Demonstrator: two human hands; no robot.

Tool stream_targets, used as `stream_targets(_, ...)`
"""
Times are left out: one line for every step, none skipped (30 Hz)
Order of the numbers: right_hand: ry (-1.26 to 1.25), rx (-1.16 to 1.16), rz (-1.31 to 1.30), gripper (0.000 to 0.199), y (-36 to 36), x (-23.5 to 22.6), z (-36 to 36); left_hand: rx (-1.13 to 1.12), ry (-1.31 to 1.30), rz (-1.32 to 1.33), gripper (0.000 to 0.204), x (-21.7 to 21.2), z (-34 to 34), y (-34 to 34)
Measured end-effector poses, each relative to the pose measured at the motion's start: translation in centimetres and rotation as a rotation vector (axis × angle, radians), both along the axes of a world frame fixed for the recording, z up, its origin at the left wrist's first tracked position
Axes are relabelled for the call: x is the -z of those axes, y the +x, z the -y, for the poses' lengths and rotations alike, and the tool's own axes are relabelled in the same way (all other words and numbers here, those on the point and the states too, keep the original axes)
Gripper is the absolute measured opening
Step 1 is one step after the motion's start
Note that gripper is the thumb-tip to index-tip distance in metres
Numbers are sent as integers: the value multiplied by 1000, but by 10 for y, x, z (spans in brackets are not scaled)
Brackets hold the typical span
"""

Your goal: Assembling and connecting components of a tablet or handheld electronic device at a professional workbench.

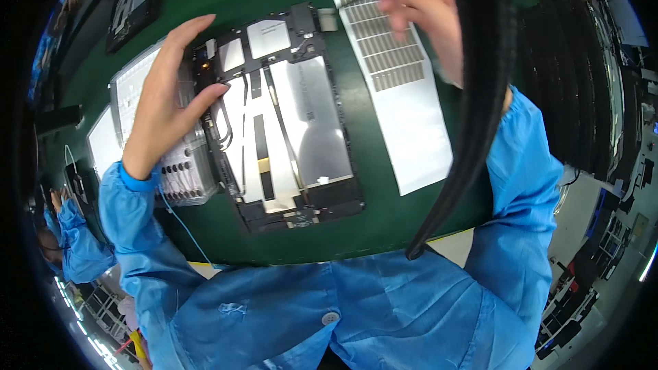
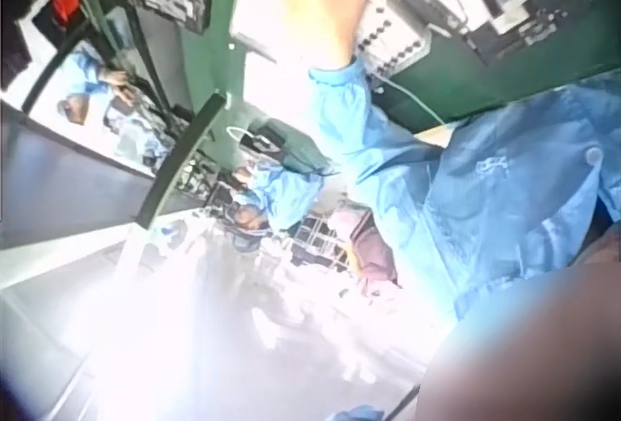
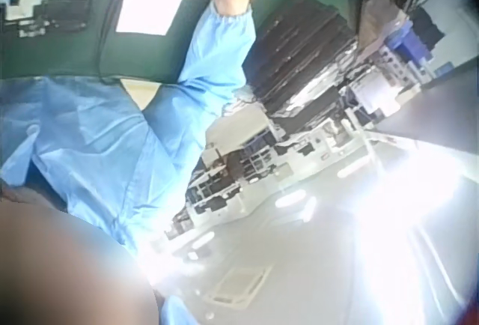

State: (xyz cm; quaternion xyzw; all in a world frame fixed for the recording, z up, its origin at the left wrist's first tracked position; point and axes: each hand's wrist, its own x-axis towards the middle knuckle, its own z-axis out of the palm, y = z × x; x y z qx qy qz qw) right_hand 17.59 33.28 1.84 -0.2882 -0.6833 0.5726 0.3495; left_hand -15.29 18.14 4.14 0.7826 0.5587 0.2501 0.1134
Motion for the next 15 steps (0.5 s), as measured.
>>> stream_targets(-35,-62,-9,33,-29,-6,-2,-30,49,9,69,3,3,-1)
stream_targets(-26,-76,11,29,-49,-3,0,-52,60,63,65,8,0,2)
stream_targets(-22,-91,29,26,-67,0,3,-45,56,66,65,8,-4,2)
stream_targets(-21,-132,16,24,-82,1,6,-32,60,60,62,6,-7,3)
stream_targets(-21,-175,5,21,-92,2,8,-21,65,54,59,3,-9,4)
stream_targets(19,-149,36,19,-96,7,8,-26,50,16,50,-1,-10,6)
stream_targets(11,-161,44,19,-100,9,10,-38,43,24,50,-1,-10,4)
stream_targets(-8,-117,74,18,-103,10,15,-11,71,-42,47,0,-11,2)
stream_targets(-27,-72,105,17,-105,12,18,15,99,-109,45,2,-11,0)
stream_targets(40,-58,90,16,-103,18,19,21,113,-106,42,3,-11,-1)
stream_targets(35,-65,95,16,-104,19,20,13,107,-101,42,3,-10,-3)
stream_targets(14,-65,57,17,-104,20,20,1,75,-86,42,2,-9,-5)
stream_targets(-9,-60,18,17,-103,22,20,-7,41,-71,43,3,-8,-6)
stream_targets(34,-61,46,17,-102,23,19,-7,35,-68,43,3,-8,-8)
stream_targets(28,-60,48,17,-103,22,19,-1,35,-70,38,2,-8,-8)
